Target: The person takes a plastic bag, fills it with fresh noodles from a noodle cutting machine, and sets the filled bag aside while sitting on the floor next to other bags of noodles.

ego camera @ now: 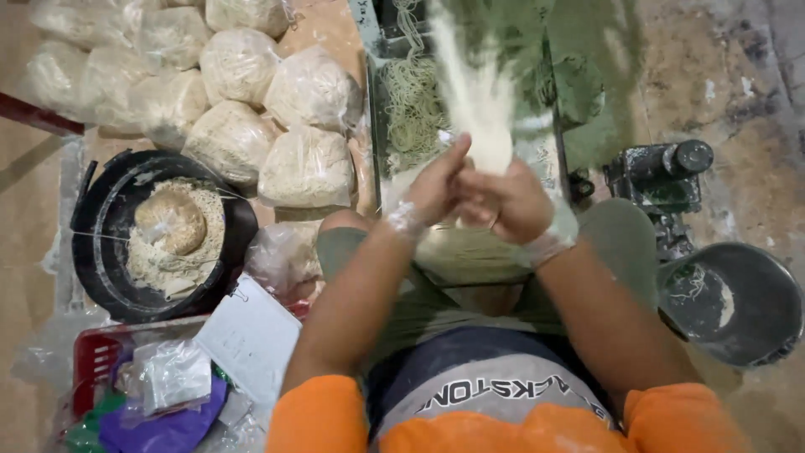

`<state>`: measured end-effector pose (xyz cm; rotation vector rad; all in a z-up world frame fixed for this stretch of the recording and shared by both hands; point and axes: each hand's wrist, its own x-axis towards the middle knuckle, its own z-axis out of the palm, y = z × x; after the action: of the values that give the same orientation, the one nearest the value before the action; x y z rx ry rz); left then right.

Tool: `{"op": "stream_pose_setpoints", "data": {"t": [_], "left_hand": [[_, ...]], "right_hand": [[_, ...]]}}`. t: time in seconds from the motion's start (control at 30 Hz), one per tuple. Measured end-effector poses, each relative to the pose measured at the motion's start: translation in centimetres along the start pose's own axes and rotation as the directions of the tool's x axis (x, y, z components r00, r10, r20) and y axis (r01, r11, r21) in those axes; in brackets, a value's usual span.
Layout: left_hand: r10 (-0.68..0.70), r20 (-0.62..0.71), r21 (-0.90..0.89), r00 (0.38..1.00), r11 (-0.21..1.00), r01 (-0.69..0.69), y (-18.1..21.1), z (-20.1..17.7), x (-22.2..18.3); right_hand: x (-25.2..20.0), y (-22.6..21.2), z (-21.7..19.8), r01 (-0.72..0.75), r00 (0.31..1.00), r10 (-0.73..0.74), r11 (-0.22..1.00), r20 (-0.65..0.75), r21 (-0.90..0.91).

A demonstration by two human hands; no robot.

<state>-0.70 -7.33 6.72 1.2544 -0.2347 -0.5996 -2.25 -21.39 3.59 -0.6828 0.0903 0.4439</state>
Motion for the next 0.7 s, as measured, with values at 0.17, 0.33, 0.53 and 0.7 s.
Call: {"op": "stream_pose_setpoints", "data": {"t": [0.17,0.33,0.53,0.7], "left_hand": [[0.249,-0.051,-0.627,0.967,0.746,-0.225,-1.2,-3.4,7.9],[0.243,-0.253,-0.688,0.936,0.636,-0.351,3.8,-8.7,10.2],[0.033,-0.221,-0.253,0.975,0.963,-0.090,-0.3,-11.1,6.5],[-0.136,-0.164,0.504,0.977,0.840,0.202,6.1,-3.6,-0.7]], "right_hand": [[-2.8,-2.2,-0.5,0.089,0.995,-0.046,0.769,0.084,-0.633],[-4.8,-4.1,-8.2,0.144,0.990,0.020,-0.094,0.143,-0.985],[-3.5,-3.5,-20.8,0.185,0.983,0.051,-0.254,0.178,-0.949],[-2.1,-4.0,-18.6,0.253,0.967,0.118,-0.490,0.224,-0.834]]}}
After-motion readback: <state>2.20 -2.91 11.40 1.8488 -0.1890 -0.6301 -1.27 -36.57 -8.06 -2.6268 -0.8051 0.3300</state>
